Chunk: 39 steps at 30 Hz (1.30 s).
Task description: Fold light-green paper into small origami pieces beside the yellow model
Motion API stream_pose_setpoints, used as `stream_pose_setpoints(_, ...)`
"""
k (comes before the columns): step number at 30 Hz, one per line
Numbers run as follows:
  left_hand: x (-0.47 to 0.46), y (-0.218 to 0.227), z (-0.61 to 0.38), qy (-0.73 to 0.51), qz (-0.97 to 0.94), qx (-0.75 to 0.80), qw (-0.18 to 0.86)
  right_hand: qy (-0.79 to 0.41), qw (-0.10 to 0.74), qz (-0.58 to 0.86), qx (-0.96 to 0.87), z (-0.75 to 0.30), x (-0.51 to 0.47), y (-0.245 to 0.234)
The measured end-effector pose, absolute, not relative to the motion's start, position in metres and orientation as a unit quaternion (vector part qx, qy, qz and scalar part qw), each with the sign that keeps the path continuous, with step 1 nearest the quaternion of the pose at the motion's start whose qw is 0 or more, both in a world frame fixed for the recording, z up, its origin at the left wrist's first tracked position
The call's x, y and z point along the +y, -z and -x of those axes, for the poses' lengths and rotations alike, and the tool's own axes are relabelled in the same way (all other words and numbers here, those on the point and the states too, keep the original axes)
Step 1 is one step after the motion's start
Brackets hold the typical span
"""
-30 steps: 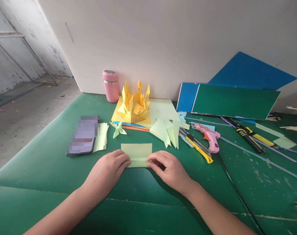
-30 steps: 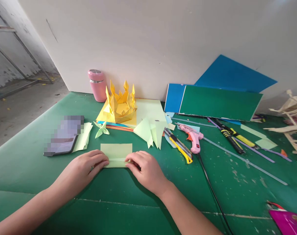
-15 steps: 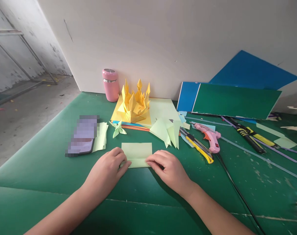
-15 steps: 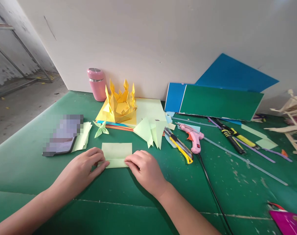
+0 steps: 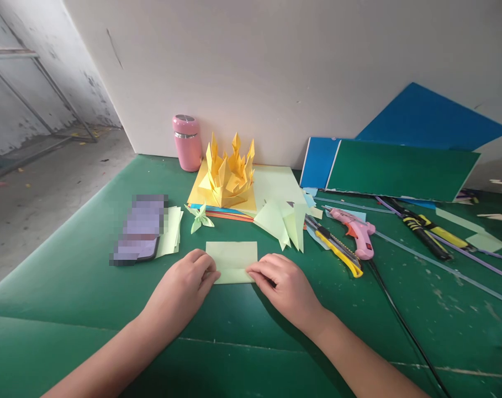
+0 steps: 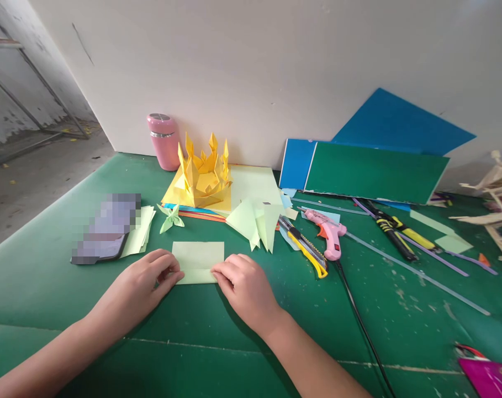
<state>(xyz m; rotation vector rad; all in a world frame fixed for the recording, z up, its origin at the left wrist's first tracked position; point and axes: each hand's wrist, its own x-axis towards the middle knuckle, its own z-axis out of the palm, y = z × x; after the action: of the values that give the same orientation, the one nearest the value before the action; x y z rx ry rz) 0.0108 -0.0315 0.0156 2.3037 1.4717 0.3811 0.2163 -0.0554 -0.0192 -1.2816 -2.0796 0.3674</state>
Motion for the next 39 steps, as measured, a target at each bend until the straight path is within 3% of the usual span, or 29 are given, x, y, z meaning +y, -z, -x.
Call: stream_pose_setpoints(39,-0.028,-0.0201,-0.0041,-0.136,-0.831,0.508,0.18,-0.095,0.292,0.462,-0.832,-0.2154,-0.0574,0.0149)
